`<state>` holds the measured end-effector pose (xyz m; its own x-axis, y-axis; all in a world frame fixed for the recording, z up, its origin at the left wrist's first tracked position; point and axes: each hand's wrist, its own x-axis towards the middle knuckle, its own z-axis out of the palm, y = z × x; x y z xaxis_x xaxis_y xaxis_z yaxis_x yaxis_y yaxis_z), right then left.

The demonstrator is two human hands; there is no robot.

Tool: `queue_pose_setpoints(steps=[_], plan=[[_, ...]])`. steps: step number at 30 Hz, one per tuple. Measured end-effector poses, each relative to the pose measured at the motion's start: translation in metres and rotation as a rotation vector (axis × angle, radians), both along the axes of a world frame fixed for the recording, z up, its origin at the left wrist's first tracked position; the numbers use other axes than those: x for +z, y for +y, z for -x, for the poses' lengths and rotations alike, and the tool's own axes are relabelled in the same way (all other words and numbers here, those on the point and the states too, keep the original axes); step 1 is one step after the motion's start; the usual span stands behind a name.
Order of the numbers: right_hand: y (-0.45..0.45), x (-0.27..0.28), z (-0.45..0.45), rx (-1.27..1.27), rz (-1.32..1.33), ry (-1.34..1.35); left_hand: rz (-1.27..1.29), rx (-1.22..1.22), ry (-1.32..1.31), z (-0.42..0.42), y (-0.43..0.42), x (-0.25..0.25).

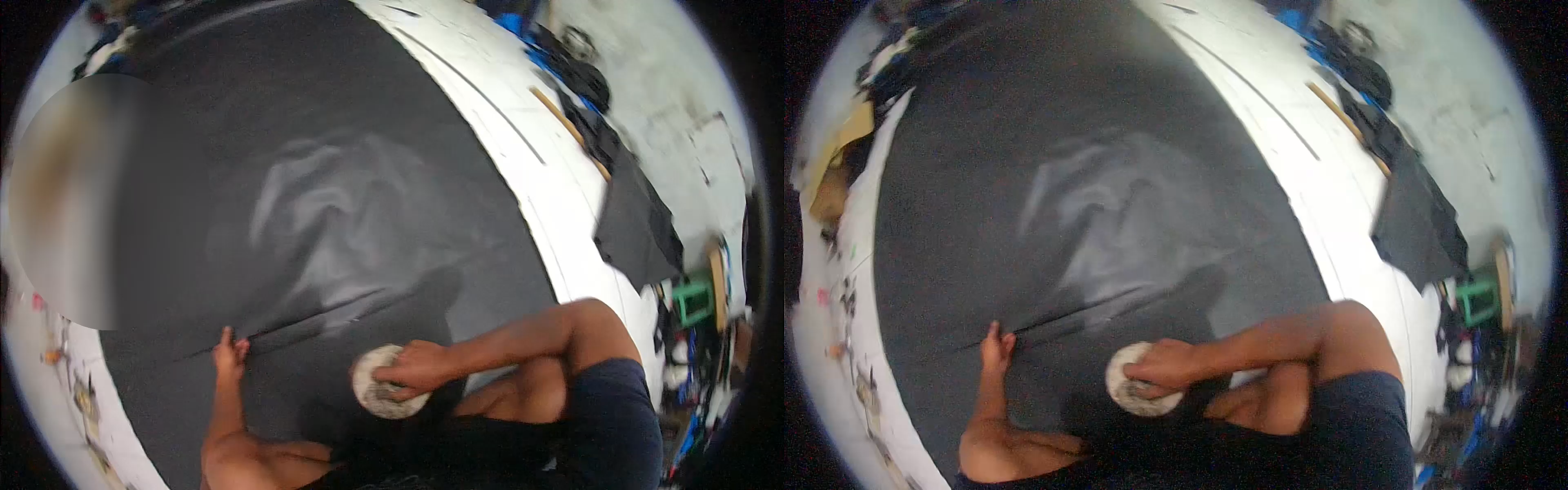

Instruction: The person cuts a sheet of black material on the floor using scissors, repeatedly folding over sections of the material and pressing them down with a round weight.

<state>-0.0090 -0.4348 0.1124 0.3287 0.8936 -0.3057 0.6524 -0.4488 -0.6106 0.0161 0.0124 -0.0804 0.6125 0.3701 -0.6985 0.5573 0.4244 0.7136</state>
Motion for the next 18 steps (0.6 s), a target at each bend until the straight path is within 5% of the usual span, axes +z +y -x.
queue_pose_setpoints(steps=[5,7,10,14,16,17,18], plan=[[-0.013,0.002,-0.026,-0.130,-0.010,0.342,-0.039,0.066,0.005,0.006,-0.018,0.014],[-0.038,-0.018,-0.058,-0.292,-0.221,0.417,0.029,0.148,-0.048,0.002,-0.004,-0.005],[-0.099,-0.036,-0.105,-0.913,-0.058,0.365,-0.014,0.108,-0.054,-0.006,-0.005,-0.003],[-0.251,-0.107,-0.119,-1.869,0.213,-0.094,0.016,0.023,-0.018,-0.001,0.005,-0.008],[-0.304,-0.131,-0.107,-2.079,0.369,-0.345,-0.129,0.094,0.014,0.001,-0.005,0.010],[-0.321,-0.134,-0.108,-2.091,0.356,-0.347,-0.133,0.087,0.001,-0.002,-0.009,0.013],[-0.334,-0.136,-0.110,-2.166,0.185,0.031,-0.141,0.119,0.031,-0.003,-0.010,0.012]])
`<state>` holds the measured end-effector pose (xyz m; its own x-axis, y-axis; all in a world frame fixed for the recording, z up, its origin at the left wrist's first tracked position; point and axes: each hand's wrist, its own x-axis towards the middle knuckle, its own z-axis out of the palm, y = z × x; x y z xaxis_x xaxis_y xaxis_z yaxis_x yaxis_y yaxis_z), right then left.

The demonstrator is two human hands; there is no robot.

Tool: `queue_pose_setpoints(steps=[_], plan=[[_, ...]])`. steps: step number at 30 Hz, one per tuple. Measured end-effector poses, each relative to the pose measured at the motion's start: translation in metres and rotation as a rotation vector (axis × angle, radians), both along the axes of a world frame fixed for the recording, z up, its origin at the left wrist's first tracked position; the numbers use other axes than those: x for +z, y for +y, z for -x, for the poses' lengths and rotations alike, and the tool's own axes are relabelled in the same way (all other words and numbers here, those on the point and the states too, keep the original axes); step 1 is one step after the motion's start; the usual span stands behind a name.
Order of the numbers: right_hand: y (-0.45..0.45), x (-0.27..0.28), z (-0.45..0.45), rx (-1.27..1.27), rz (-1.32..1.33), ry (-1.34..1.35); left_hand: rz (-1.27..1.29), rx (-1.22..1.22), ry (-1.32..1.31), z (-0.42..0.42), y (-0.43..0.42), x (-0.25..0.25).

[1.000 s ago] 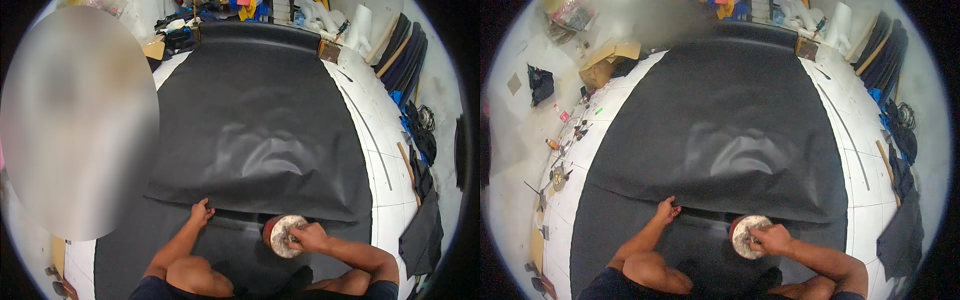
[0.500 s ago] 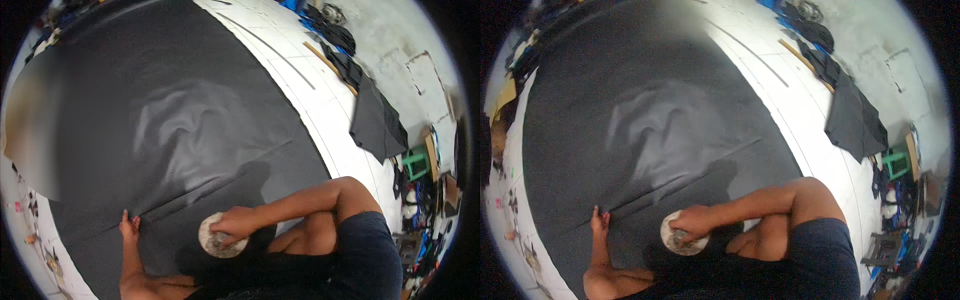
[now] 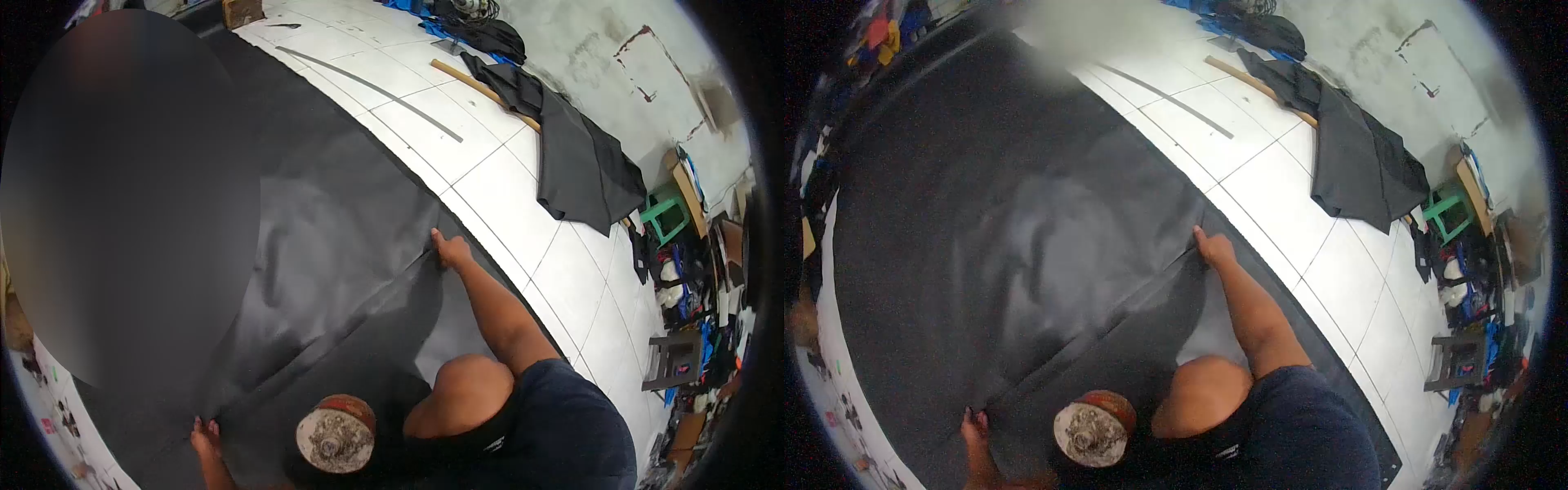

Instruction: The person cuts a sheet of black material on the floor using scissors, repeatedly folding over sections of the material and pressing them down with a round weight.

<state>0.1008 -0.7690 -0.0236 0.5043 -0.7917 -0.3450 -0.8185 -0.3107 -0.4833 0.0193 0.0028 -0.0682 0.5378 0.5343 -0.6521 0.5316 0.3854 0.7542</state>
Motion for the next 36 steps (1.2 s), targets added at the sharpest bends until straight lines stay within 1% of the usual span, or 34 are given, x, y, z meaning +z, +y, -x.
queue_pose_setpoints(steps=[1,2,3,4,5,6,7,8,9,11,12,14,16,18,20,23,25,27,29,30,31,32,34,36], plan=[[-0.008,-0.005,-0.001,-0.069,-0.339,0.019,-0.008,0.033,0.033,0.001,0.001,-0.001],[0.001,-0.008,-0.004,-0.173,-0.457,-0.162,-0.012,0.023,0.031,0.003,0.008,-0.009],[0.009,-0.013,-0.011,-0.181,-0.460,-0.165,0.010,0.008,0.016,0.004,0.019,-0.022],[0.018,-0.018,-0.017,-0.275,-0.451,-0.371,0.029,-0.009,0.005,0.002,0.024,-0.027],[0.019,-0.021,-0.018,-0.370,-0.436,-0.575,0.024,-0.018,0.008,0.002,0.018,-0.021],[0.008,-0.042,-0.018,-0.380,-0.439,-0.574,-0.038,0.003,0.076,0.008,0.010,-0.011],[-0.011,-0.077,-0.021,-0.376,-0.181,-0.603,-0.099,0.022,0.138,0.006,0.004,-0.004],[-0.024,-0.097,-0.023,-0.368,0.079,-0.625,-0.102,0.012,0.134,0.005,0.009,-0.011],[-0.024,-0.083,-0.020,-0.376,0.079,-0.628,-0.071,-0.024,0.124,0.014,0.029,-0.028],[-0.012,-0.023,-0.006,-0.233,0.158,-0.164,-0.039,-0.059,0.116,0.023,0.052,-0.050],[-0.008,-0.007,-0.005,-0.304,0.064,-0.108,0.006,-0.070,0.083,0.026,0.058,-0.055],[-0.018,-0.018,-0.004,-0.296,0.063,-0.122,0.048,-0.079,0.059,0.029,0.055,-0.054],[-0.025,-0.031,-0.004,-0.291,0.057,-0.138,-0.021,-0.100,0.125,0.027,0.044,-0.039],[-0.027,-0.035,-0.006,-0.364,0.095,-0.174,-0.050,-0.119,0.164,0.027,0.046,-0.039],[-0.029,-0.034,-0.005,-0.373,0.094,-0.166,-0.075,-0.141,0.201,0.025,0.046,-0.040],[-0.030,-0.036,-0.005,-0.376,0.102,-0.167,-0.069,-0.081,0.160,0.030,0.041,-0.038],[-0.037,-0.042,-0.005,-0.370,0.110,-0.173,-0.114,0.094,0.132,0.028,0.034,-0.039],[-0.045,-0.051,-0.004,-0.325,0.160,-0.149,-0.150,0.134,0.138,0.027,0.019,-0.031],[-0.059,-0.063,-0.003,-0.278,0.163,-0.057,-0.207,0.178,0.169,0.033,0.014,-0.012],[-0.065,-0.074,-0.003,-0.320,0.173,-0.093,-0.164,0.166,0.152,0.034,0.011,-0.007],[-0.061,-0.052,-0.004,-0.219,0.060,-0.007,-0.119,0.151,0.132,0.034,0.010,-0.005],[-0.066,-0.061,-0.002,-0.229,0.099,-0.037,-0.126,0.156,0.146,0.036,0.010,-0.003],[-0.068,-0.069,-0.003,-0.236,0.137,-0.075,-0.137,0.050,0.180,0.032,0.008,-0.002],[-0.061,-0.055,0.001,-0.286,0.027,-0.107,-0.160,0.051,0.180,0.035,0.017,-0.010]])
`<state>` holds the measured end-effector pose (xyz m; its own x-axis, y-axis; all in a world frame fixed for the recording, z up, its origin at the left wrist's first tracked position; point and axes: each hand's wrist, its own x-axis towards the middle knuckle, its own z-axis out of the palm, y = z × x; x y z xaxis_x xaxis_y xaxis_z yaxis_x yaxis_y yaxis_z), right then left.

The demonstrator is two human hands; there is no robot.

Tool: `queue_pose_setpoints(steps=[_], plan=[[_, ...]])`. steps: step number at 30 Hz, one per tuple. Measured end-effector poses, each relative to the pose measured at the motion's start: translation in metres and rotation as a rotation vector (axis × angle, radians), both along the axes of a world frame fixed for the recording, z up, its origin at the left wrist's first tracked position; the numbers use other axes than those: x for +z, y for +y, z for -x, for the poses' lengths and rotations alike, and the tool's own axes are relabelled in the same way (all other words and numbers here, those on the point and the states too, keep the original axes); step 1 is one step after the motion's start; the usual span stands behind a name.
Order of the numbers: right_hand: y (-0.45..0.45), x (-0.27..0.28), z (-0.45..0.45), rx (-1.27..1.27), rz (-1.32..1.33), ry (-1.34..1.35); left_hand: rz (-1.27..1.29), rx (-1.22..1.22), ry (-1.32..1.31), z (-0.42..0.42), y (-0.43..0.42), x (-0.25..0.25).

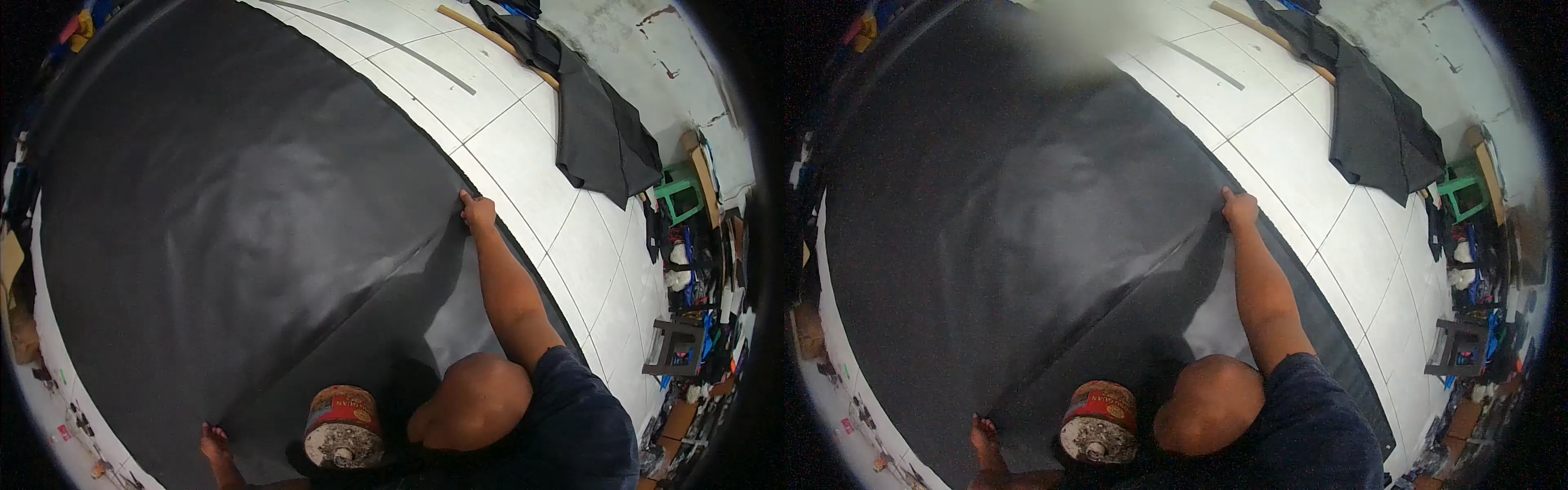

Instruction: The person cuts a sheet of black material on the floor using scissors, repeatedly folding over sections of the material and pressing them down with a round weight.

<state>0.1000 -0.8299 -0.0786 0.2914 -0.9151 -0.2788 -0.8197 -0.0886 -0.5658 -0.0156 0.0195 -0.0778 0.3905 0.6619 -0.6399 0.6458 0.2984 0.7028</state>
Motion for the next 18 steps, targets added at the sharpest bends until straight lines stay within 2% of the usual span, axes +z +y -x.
queue_pose_setpoints(steps=[5,7,10,12,15,18], plan=[[0.008,0.011,0.001,-0.039,-0.045,-0.026,0.085,-0.024,-0.089,0.008,0.021,-0.014],[0.006,0.008,0.001,-0.040,-0.025,-0.028,0.141,-0.129,-0.110,0.009,0.022,-0.011],[0.000,0.001,0.003,0.001,-0.026,-0.009,0.083,-0.008,-0.137,0.010,0.018,-0.022],[0.003,-0.005,0.006,0.000,0.050,-0.097,0.071,-0.022,-0.119,0.009,0.008,-0.011],[-0.001,-0.016,0.006,-0.029,0.075,-0.080,0.048,-0.043,-0.093,0.007,0.007,-0.005],[-0.007,-0.020,0.003,-0.043,0.011,-0.065,0.060,-0.077,-0.102,0.010,0.011,-0.006]])
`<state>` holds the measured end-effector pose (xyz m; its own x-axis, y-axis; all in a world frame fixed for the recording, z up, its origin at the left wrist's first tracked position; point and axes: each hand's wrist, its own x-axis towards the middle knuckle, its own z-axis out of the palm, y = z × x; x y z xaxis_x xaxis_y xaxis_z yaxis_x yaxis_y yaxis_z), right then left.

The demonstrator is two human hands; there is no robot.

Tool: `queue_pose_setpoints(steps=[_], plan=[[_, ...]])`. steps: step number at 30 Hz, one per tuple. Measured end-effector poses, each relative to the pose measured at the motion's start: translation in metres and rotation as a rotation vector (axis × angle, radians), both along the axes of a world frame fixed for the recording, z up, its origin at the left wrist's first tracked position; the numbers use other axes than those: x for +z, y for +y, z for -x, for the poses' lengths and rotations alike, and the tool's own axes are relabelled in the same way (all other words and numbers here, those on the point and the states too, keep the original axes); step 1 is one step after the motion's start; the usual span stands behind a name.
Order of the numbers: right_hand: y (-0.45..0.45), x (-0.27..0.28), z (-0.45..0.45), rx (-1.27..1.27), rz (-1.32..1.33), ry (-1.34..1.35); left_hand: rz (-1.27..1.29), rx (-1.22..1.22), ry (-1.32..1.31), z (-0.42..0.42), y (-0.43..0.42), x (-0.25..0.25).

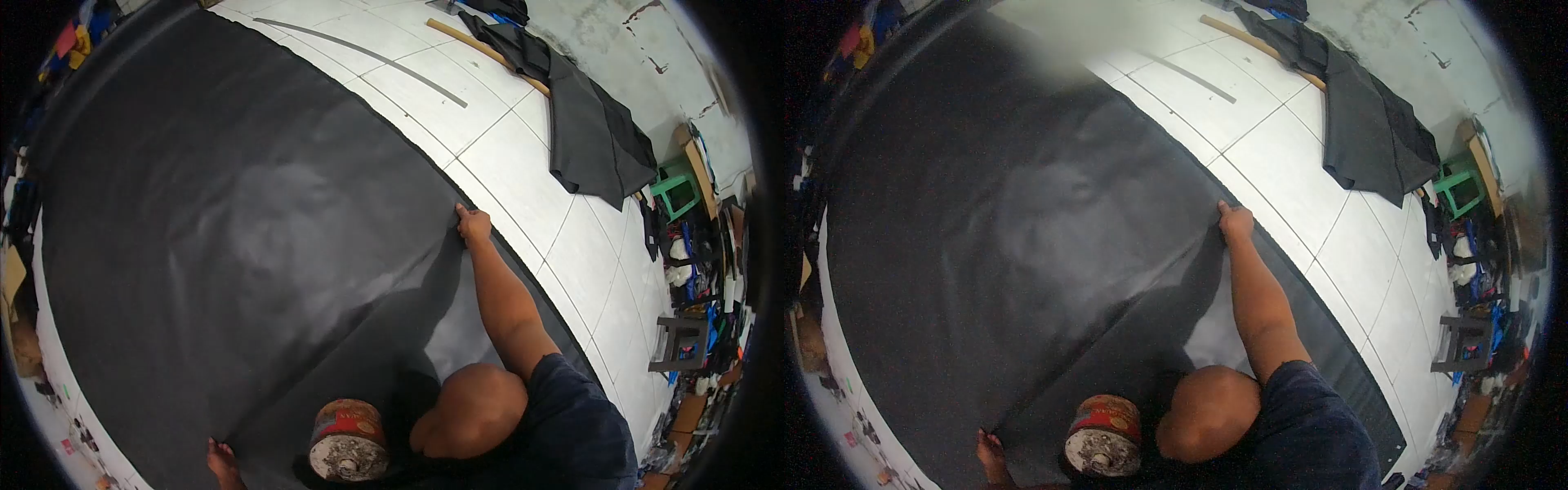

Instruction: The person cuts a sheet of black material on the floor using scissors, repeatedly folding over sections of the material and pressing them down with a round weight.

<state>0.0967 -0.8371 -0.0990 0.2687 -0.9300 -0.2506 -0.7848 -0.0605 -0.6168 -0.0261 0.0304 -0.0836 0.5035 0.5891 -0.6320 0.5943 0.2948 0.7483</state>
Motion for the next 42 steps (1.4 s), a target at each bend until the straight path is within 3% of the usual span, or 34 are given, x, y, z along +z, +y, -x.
queue_pose_setpoints(steps=[4,6,7,10,12,13,14,15,18,19,21,22,24,26,28,30,32,33,34,35,38,42], plan=[[0.013,0.018,-0.004,-0.006,0.106,0.046,-0.011,0.061,-0.005,-0.004,-0.014,0.009],[0.038,0.054,-0.001,0.368,0.594,0.258,0.015,0.095,-0.017,-0.007,-0.015,0.008],[0.035,0.048,0.003,0.509,0.656,0.198,0.038,0.131,-0.022,-0.004,-0.011,0.007],[0.023,0.027,0.006,0.589,0.486,0.290,0.139,-0.110,-0.006,0.010,0.010,0.006],[0.018,0.035,0.002,0.601,0.378,0.360,0.061,0.100,-0.008,0.008,-0.005,0.014],[0.010,0.031,0.005,0.679,0.450,0.354,0.050,0.170,0.010,0.001,-0.012,0.021],[0.010,0.039,0.006,0.727,0.380,0.321,0.036,0.097,0.045,0.016,0.006,0.020],[-0.001,0.036,0.007,0.803,0.391,0.332,-0.013,0.265,0.017,0.005,-0.012,0.033],[-0.033,0.014,0.007,0.881,0.470,0.429,0.012,0.135,-0.005,0.011,0.029,-0.005],[-0.043,0.015,0.001,0.993,0.472,0.458,-0.001,0.181,0.020,0.011,0.021,0.003],[0.001,0.038,-0.004,0.904,0.913,0.457,-0.011,0.216,0.041,0.003,0.003,0.015],[0.027,0.049,-0.015,0.930,0.912,0.439,-0.024,0.212,0.055,0.002,-0.001,0.024],[0.112,0.085,-0.032,1.220,0.781,0.008,0.008,0.253,0.020,0.002,0.004,0.018],[0.239,0.160,-0.025,1.303,0.105,-0.074,-0.011,0.228,0.024,-0.003,-0.001,0.018],[0.367,0.209,0.012,1.966,-0.128,-0.049,-0.120,0.188,0.076,0.002,0.014,0.014],[0.408,0.251,0.023,2.442,-0.231,0.177,-0.147,0.161,0.106,-0.005,0.003,0.020],[0.433,0.263,0.044,2.799,-0.076,0.261,-0.244,0.106,0.197,-0.007,-0.006,0.033],[0.421,0.247,0.046,2.909,-0.175,0.217,-0.261,0.126,0.191,-0.009,-0.011,0.031],[0.432,0.249,0.059,2.921,-0.113,0.043,-0.268,0.141,0.173,-0.007,-0.008,0.026],[0.434,0.245,0.068,2.951,-0.091,0.037,-0.225,0.181,0.166,-0.007,-0.007,0.029],[0.437,0.228,0.075,2.988,-0.129,0.105,-0.196,0.170,0.184,-0.008,-0.007,0.024],[0.443,0.227,0.082,3.063,0.103,0.291,-0.301,0.070,0.221,-0.003,-0.003,-0.004]])
